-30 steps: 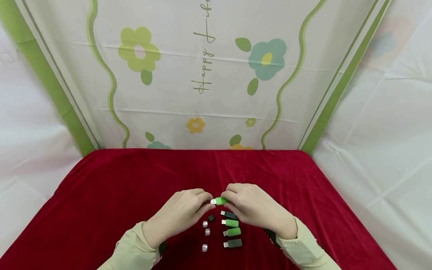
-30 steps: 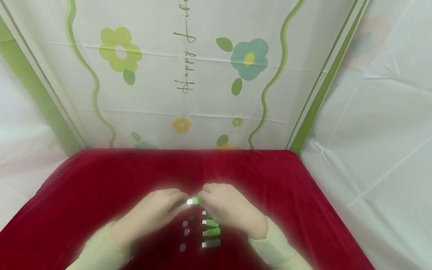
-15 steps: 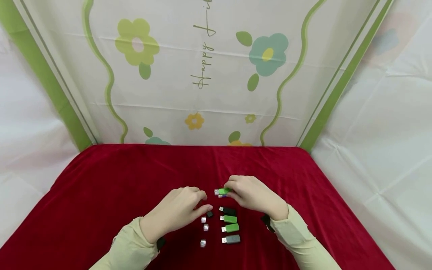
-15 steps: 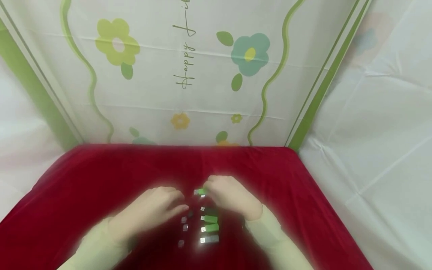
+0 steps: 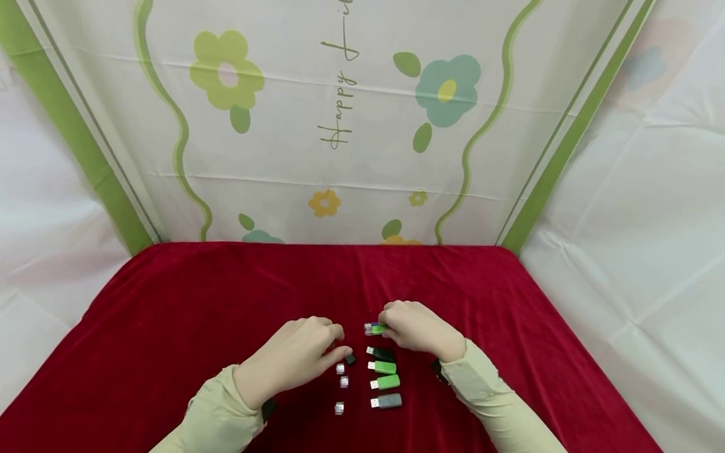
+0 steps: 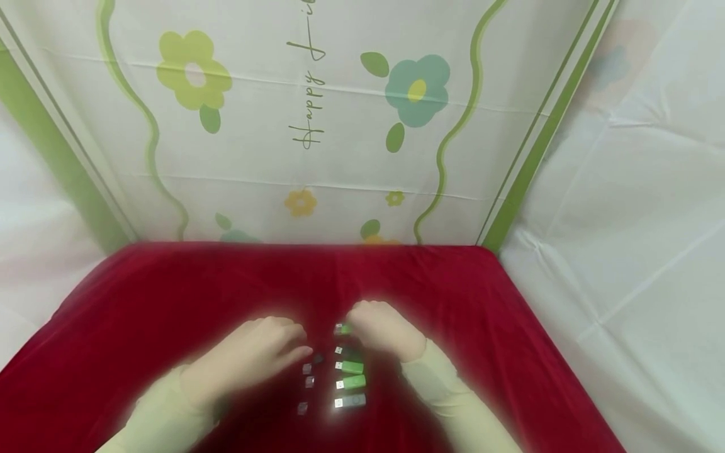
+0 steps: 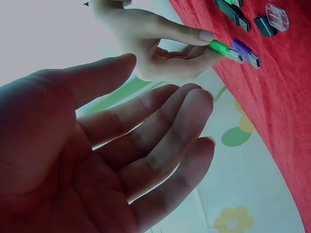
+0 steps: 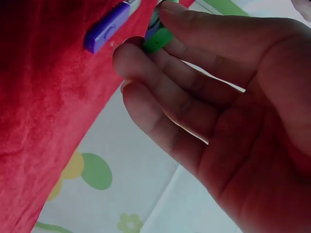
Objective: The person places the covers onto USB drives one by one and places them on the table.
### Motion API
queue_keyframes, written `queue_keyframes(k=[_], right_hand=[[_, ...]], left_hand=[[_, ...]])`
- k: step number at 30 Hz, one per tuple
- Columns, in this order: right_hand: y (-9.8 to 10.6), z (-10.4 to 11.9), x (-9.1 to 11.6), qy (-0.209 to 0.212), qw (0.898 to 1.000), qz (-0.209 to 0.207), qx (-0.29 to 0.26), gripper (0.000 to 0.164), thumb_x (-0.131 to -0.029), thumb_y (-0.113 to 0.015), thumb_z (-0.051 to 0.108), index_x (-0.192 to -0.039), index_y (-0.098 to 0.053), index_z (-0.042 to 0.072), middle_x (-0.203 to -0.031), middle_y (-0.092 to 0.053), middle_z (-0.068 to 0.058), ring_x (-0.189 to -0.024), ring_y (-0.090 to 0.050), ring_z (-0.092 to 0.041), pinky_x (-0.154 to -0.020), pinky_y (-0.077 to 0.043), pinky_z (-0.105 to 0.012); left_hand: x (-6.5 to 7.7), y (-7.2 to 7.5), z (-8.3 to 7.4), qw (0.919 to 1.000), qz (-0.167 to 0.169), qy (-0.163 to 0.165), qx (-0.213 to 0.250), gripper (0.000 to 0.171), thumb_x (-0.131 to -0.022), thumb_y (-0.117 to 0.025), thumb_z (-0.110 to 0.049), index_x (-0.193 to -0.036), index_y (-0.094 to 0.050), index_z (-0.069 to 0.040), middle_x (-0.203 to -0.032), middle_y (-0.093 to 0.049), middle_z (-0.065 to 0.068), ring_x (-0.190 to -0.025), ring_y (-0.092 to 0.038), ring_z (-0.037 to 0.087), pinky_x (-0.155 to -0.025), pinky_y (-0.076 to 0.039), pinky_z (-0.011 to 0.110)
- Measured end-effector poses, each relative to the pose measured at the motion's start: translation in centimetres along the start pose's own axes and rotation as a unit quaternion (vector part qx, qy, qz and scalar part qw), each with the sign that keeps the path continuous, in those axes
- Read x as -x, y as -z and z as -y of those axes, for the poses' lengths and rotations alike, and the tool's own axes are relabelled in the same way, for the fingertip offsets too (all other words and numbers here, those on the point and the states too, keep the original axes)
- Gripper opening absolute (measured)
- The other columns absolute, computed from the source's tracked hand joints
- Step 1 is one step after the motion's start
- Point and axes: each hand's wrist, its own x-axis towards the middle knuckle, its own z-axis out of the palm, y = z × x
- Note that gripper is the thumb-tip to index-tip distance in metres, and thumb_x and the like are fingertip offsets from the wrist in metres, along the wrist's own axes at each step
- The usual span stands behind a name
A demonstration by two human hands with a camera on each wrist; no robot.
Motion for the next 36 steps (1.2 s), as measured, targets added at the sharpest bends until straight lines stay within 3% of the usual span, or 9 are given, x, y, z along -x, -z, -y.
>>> queue_keyframes(k=[10,22,36], right_hand=[[-1.0,0.1,-0.3,-0.004,1.0,0.015,0.015,0.02,-0.079,-0.082,0.013,-0.069,-0.065,0.018,-0.066,-0.049,0.009,-0.054,-0.045,-0.006,-0.051,-0.042,-0.022],[-1.7,0.1,-0.4,-0.005,0.999,-0.002,0.041,0.02,-0.077,-0.084,0.014,-0.069,-0.066,0.017,-0.065,-0.048,0.008,-0.054,-0.046,-0.006,-0.048,-0.041,-0.02],[-1.8,0.7,-0.3,-0.012,0.998,0.014,0.062,0.021,-0.077,-0.084,0.014,-0.07,-0.064,0.016,-0.065,-0.051,0.006,-0.054,-0.049,-0.009,-0.048,-0.043,-0.023]], left_hand=[[-0.1,0.2,-0.4,0.9999,-0.002,-0.01,0.002,0.021,-0.089,-0.074,-0.024,-0.075,-0.062,-0.014,-0.064,-0.047,-0.009,-0.053,-0.04,0.003,-0.048,-0.039,0.02],[-0.1,0.2,-0.4,0.9999,0.007,-0.01,-0.005,0.02,-0.09,-0.074,-0.024,-0.076,-0.063,-0.013,-0.064,-0.047,-0.009,-0.052,-0.04,0.003,-0.047,-0.038,0.02],[0.1,0.1,-0.5,0.9999,0.014,-0.007,-0.001,0.02,-0.09,-0.074,-0.023,-0.076,-0.063,-0.014,-0.064,-0.046,-0.009,-0.052,-0.039,0.004,-0.047,-0.038,0.02]])
